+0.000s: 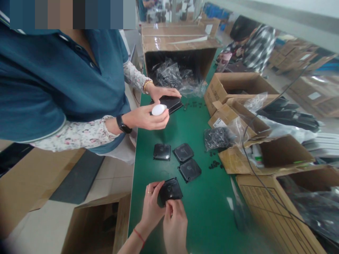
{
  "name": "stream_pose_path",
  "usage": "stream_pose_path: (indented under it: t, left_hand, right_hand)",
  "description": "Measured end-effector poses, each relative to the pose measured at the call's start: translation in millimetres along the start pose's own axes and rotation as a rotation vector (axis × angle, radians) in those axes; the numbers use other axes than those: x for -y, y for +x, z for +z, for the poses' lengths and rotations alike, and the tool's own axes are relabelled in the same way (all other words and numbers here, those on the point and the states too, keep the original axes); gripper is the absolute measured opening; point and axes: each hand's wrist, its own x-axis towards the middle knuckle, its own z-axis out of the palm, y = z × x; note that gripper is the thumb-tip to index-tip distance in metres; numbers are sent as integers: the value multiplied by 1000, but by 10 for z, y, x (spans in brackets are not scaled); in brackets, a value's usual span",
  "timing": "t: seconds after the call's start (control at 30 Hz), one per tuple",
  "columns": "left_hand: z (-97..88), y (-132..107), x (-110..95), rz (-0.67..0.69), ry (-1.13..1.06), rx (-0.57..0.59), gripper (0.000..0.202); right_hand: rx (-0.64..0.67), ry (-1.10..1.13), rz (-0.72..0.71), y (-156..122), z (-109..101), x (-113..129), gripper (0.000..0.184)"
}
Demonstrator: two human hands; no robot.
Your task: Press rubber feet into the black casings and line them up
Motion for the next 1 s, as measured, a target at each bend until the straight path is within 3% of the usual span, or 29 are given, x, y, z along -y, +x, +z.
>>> stream_pose_path:
  t: [0.1, 0.3, 0.5, 0.77, 1.0]
  left_hand:
    - [11, 5, -6, 8, 4, -18, 69]
    - [-9, 14, -24, 11, 3, -2, 67]
    - [-40, 29, -31, -10, -4, 17, 70]
    - [-12, 17, 9, -6, -22, 41, 74]
    - [-6, 25, 25, -5, -12, 57, 69]
  right_hand:
    - [20, -14, 33, 44, -16, 59, 20]
    - [268, -69, 73, 353, -244, 210, 22]
    - [227, -89, 188, 450, -325, 214, 25]
    - [320, -98, 250, 453, -311, 167, 23]
    - [301, 144, 232, 366, -317, 21, 14]
